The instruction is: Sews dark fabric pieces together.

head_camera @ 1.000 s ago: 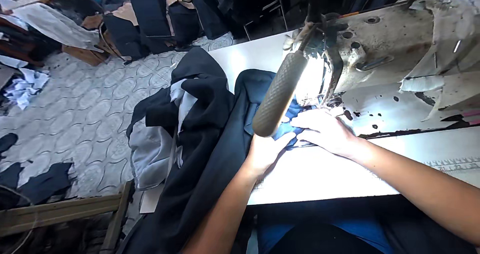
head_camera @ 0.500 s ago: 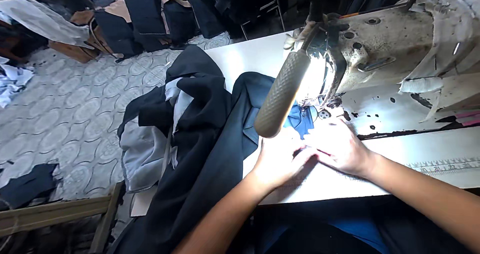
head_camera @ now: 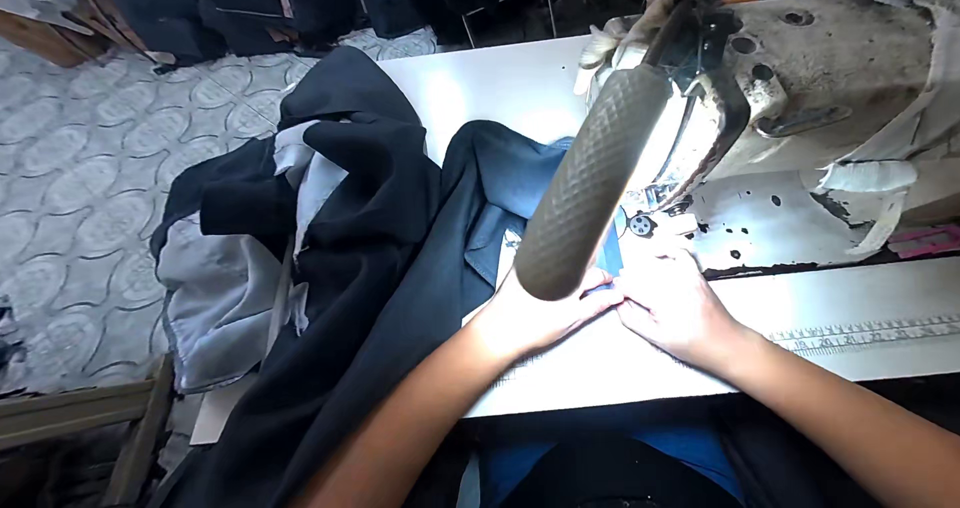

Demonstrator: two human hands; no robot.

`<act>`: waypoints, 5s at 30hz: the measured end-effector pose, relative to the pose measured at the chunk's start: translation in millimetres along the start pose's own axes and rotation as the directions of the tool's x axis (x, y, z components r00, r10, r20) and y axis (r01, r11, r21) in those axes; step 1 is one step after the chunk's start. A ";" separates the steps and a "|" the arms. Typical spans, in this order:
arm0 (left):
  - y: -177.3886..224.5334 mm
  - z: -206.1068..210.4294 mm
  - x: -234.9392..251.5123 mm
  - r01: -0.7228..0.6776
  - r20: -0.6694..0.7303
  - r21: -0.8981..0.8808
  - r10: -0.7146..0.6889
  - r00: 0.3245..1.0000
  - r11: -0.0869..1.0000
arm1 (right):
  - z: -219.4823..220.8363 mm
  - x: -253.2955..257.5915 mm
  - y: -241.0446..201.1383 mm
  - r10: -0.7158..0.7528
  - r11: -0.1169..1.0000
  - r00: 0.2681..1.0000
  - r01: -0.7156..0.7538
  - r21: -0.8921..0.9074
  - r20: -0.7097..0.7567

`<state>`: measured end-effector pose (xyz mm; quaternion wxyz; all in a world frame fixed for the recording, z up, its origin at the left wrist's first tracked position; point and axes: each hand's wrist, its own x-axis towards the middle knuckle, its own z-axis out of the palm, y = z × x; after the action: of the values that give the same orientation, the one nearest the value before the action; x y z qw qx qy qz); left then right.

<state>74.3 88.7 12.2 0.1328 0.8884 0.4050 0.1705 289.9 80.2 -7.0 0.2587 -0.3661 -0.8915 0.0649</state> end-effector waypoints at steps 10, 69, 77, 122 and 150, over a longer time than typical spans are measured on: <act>-26.6 16.6 19.6 0.062 -0.095 0.106 -0.052 0.994 0.992 | -16.9 52.8 14.7 0.226 0.972 0.924 -0.234 -0.012 0.307; -2.4 8.4 -1.3 -0.143 -0.069 0.194 0.158 0.985 0.971 | 9.0 -41.1 -30.4 0.049 0.993 0.987 -0.065 -0.101 -0.153; -4.9 1.3 -18.0 -0.078 -0.054 0.019 0.079 0.995 0.997 | 3.4 -28.9 -23.1 0.027 0.987 0.993 -0.044 -0.156 -0.111; 25.5 -19.0 4.3 -0.269 -0.197 0.055 0.274 0.941 0.962 | 10.9 -27.2 -28.4 -0.060 0.995 0.977 0.075 0.064 -0.206; -38.3 -5.5 24.8 -0.054 0.034 0.087 0.051 0.998 0.995 | -17.5 44.1 0.5 0.243 0.969 0.947 -0.249 0.002 0.211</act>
<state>61.3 132.6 7.7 0.0953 0.9062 0.3867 0.1420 272.7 109.6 26.1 0.1587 -0.4616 -0.8602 0.1474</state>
